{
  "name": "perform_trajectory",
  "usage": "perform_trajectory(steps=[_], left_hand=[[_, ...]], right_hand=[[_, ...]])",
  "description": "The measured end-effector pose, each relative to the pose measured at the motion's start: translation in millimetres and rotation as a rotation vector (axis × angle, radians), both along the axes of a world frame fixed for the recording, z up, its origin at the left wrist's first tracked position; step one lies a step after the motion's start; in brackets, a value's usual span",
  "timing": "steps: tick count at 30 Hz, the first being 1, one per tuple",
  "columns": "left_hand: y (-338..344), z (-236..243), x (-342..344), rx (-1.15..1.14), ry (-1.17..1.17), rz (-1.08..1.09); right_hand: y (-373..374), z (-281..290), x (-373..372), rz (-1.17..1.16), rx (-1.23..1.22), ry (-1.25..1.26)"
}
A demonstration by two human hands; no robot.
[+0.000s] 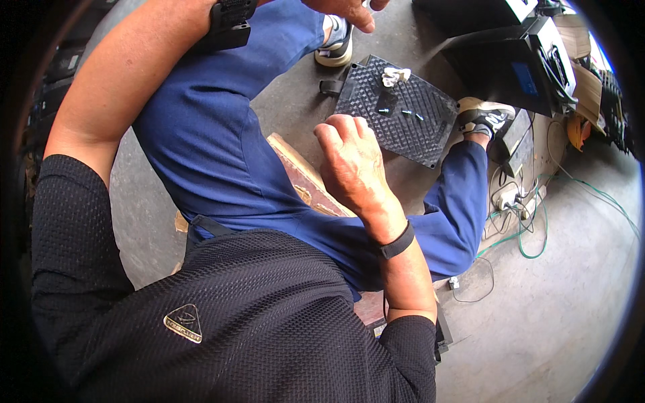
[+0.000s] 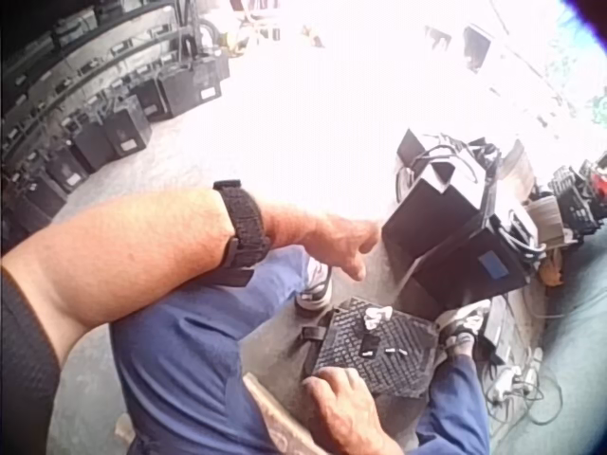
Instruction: The recorder uses a screwdriver to tighten or remove screws on a black plastic battery casing while sitting in a garage workshop.
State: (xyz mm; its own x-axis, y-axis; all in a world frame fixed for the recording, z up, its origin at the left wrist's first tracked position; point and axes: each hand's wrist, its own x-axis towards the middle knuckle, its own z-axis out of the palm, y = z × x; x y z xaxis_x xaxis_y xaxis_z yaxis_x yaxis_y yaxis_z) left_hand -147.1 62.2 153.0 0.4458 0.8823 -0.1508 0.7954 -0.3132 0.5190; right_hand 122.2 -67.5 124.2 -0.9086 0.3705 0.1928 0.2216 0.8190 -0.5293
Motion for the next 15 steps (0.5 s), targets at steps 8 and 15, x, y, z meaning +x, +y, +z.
perform_trajectory(steps=[8, 15], left_hand=[[-2, 7, 4, -0.01, 0.067, -0.007], [-6, 15, 3, -0.017, 0.133, -0.005]], right_hand=[[-1, 2, 2, -0.071, 0.046, -0.077], [-1, 14, 3, -0.101, -0.111, -0.202]])
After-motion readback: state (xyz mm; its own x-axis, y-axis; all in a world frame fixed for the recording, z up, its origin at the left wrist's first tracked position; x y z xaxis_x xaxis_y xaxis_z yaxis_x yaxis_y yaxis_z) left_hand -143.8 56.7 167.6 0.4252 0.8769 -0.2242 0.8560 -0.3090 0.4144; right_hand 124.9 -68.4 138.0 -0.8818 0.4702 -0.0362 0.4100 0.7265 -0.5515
